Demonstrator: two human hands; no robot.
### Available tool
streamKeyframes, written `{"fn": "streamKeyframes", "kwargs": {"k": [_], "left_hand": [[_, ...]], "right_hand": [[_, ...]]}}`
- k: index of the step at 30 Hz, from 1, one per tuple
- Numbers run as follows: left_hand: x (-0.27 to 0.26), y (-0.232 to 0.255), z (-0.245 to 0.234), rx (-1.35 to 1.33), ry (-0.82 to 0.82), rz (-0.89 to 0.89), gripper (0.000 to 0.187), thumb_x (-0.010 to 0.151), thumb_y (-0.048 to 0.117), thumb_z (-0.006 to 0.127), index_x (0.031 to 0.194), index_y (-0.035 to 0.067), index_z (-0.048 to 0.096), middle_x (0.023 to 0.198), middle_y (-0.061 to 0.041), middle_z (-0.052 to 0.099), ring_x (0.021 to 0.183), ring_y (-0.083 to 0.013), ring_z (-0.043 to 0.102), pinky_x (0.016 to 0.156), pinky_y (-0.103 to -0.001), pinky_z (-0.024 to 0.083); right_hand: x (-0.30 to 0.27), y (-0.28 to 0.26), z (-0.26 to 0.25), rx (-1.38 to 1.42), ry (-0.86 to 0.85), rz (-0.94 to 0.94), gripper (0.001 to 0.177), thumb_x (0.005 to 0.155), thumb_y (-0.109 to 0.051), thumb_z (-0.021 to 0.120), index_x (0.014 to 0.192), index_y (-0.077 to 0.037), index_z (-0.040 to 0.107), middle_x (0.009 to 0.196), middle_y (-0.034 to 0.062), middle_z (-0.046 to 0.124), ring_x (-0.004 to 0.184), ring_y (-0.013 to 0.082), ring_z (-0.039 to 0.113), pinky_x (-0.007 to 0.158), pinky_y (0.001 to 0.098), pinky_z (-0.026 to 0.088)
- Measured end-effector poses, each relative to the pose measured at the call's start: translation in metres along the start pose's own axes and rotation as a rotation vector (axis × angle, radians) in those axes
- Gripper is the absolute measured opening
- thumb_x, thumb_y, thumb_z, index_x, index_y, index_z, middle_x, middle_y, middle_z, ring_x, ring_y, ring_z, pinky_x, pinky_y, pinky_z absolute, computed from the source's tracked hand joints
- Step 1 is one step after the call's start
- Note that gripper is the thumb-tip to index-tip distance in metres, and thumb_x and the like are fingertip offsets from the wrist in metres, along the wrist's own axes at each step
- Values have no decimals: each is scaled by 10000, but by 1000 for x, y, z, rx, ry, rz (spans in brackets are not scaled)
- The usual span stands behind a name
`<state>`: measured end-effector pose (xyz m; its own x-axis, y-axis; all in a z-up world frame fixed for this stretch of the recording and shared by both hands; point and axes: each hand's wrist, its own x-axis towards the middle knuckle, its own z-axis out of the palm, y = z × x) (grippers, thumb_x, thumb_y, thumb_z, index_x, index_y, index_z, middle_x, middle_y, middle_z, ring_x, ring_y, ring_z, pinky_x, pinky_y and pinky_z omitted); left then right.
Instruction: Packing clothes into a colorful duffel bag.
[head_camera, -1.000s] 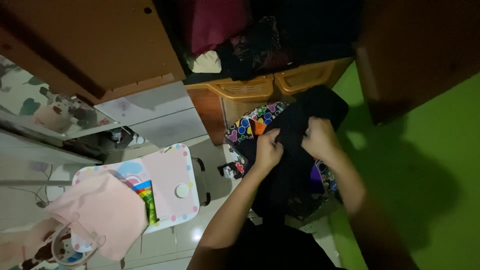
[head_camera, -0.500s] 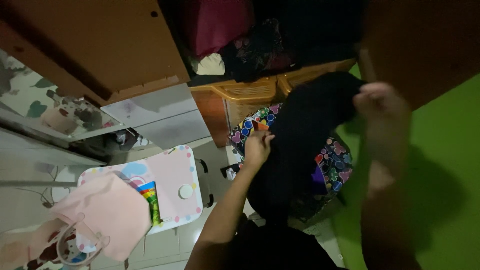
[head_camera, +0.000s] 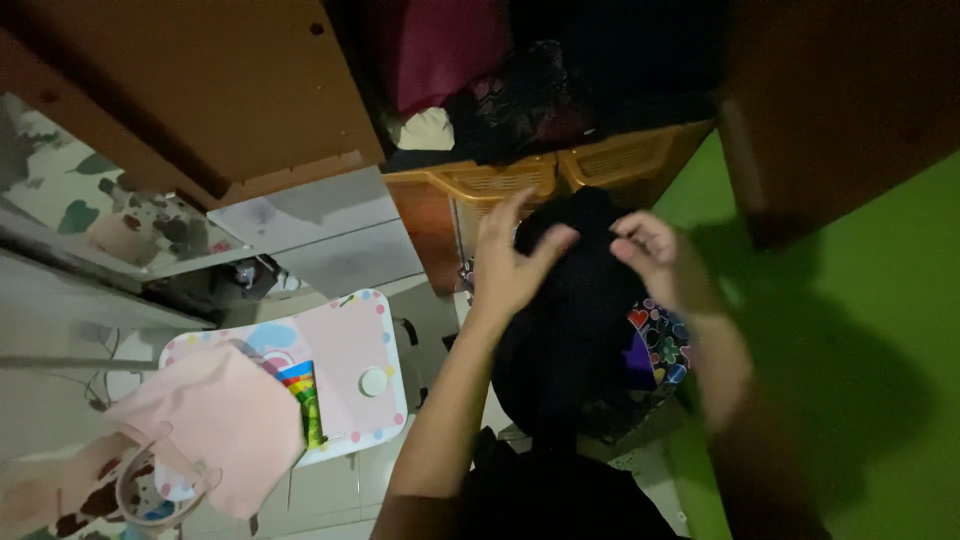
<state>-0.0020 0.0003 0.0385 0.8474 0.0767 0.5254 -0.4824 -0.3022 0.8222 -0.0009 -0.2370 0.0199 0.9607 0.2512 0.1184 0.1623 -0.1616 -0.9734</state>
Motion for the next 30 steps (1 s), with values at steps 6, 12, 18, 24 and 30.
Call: {"fn": "streamKeyframes", "kwargs": {"k": [6, 12, 18, 24, 30], "left_hand": [[-22, -80, 16, 175, -149, -50, 201, 841, 230, 807, 932, 54, 776, 949, -158, 741, 875, -358, 718, 785, -423, 576], [-42, -150, 11, 79, 101, -339, 131, 909, 170, 737, 953, 46, 747, 875, -153, 760, 781, -255, 758, 745, -375, 573], [-62, -138, 38, -29, 77, -451, 211, 988, 232, 692, 986, 21, 697, 810, -155, 715, 756, -219, 655, 740, -352, 530], [-67, -102, 37, -28, 40, -475, 210, 981, 232, 678, 1031, 29, 699, 794, -128, 713, 727, -175, 650, 712, -325, 526], [-83, -107, 34, -61, -9, -328, 180, 969, 178, 695, 1030, 8, 693, 849, -125, 730, 758, -171, 673, 740, -319, 536]], "right_hand": [[-10, 74, 7, -241, 87, -64, 145, 993, -176, 684, 1060, -50, 657, 911, 20, 642, 864, 115, 597, 796, 262, 512], [-32, 110, -4, -484, 305, 203, 176, 1024, -235, 668, 1066, -64, 664, 921, -9, 675, 820, 128, 650, 722, 263, 550], [-44, 12, 60, -821, 515, -470, 199, 923, -89, 703, 1084, -1, 628, 1053, 184, 662, 948, 369, 662, 827, 403, 536], [-41, 71, 78, -673, 124, -328, 261, 935, 43, 585, 1161, -49, 677, 1131, 183, 740, 998, 383, 729, 842, 426, 603], [-26, 59, 69, -1001, 74, 165, 451, 810, -227, 790, 1212, -57, 676, 1072, 191, 708, 943, 414, 693, 787, 489, 571]]}}
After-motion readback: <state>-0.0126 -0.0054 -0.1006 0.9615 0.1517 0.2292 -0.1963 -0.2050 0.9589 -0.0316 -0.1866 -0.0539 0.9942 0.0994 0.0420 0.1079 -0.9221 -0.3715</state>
